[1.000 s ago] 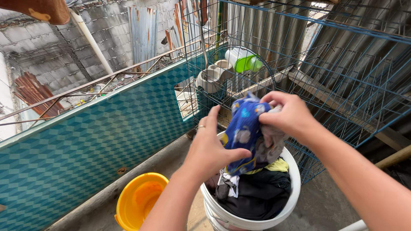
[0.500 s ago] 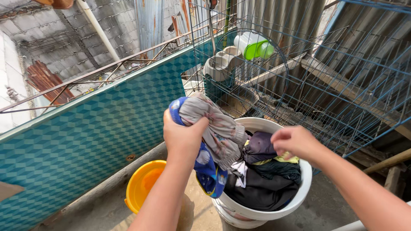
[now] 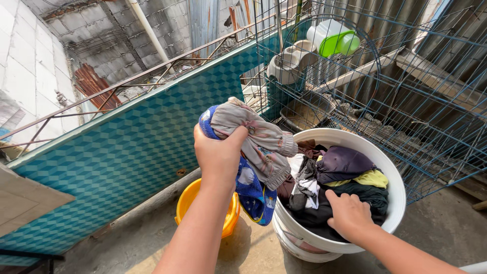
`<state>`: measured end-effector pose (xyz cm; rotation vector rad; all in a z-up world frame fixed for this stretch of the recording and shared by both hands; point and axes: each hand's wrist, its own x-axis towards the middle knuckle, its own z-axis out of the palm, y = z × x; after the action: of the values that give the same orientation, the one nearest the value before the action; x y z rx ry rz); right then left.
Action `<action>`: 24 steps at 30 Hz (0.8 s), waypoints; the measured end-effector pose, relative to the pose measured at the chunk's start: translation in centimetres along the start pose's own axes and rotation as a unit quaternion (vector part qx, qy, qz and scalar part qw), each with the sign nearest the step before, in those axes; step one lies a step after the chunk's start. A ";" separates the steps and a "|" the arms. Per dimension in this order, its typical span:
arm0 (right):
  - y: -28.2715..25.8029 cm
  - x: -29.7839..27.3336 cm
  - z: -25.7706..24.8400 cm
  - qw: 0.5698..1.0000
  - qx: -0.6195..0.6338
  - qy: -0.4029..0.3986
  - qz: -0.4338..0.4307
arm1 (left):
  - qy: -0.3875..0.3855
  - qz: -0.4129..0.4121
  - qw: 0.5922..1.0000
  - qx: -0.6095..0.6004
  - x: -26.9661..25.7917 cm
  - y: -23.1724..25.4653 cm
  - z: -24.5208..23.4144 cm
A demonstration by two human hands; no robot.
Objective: The person retrieves a black jacket from a bucket, turns it inside out, places it on a hanger, zips it up, and hangs it on a clothesline. The person then picks up a bundle of socks from the bucket.
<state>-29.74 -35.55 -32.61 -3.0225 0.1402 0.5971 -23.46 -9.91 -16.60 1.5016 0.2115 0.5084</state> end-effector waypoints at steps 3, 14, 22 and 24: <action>0.9 0.5 -1.0 0.998 0.022 0.042 -0.043 | 0.007 -0.013 1.000 0.018 -0.2 0.4 -0.2; 2.6 -2.0 -11.4 0.991 0.047 0.018 -0.121 | 0.003 -0.076 0.988 0.134 0.2 0.3 1.7; 5.4 -5.4 -18.3 0.970 -0.004 0.081 -0.229 | -0.039 -0.121 0.978 0.167 1.0 -3.3 6.1; 6.5 -6.0 -20.3 0.970 -0.013 0.100 -0.222 | -0.048 -0.142 0.972 0.180 1.5 -4.6 7.7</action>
<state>-28.31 -43.07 -11.81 -2.9779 -0.5258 0.2553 -17.89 -16.05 -20.27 1.8067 0.4539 0.1714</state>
